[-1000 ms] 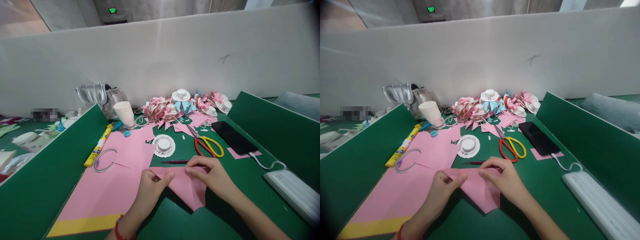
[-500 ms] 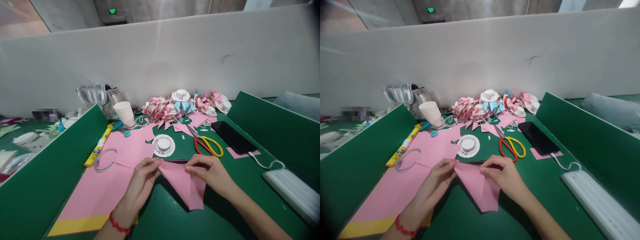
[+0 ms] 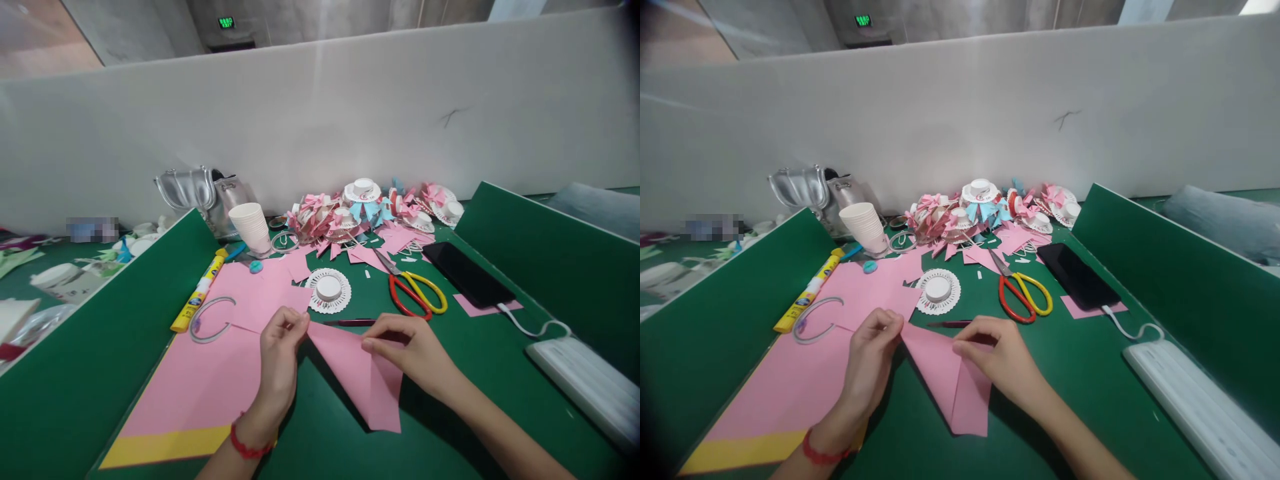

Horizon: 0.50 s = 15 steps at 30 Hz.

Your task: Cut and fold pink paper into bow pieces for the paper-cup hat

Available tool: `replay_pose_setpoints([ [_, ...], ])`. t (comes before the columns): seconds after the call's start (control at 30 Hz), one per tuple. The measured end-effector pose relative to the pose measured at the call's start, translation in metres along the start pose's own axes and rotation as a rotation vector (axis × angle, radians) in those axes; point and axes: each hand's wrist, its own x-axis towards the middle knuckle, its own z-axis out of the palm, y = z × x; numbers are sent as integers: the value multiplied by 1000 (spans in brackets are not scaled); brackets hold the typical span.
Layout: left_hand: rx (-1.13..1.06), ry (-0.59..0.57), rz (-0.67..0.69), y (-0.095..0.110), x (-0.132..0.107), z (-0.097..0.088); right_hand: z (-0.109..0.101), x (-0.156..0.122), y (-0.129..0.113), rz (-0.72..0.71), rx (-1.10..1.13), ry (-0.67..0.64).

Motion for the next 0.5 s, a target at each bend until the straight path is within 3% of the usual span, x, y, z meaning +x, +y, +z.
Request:
replay_pose_setpoints([
  [0.1, 165, 55, 175, -1, 2, -3, -1, 0, 2, 4, 14, 29],
  [0.2, 51, 17, 64, -2, 6, -6, -4, 0, 4, 12, 26, 88],
  [0.33, -76, -165, -107, -4, 5, -3, -7, -1, 4, 13, 30, 113],
  [0.4, 18, -228, -121, -2, 0, 0, -8, -1, 3, 8, 32, 111],
  [0.5, 220, -182, -79, 1, -5, 2, -8, -1, 2, -2, 34, 108],
])
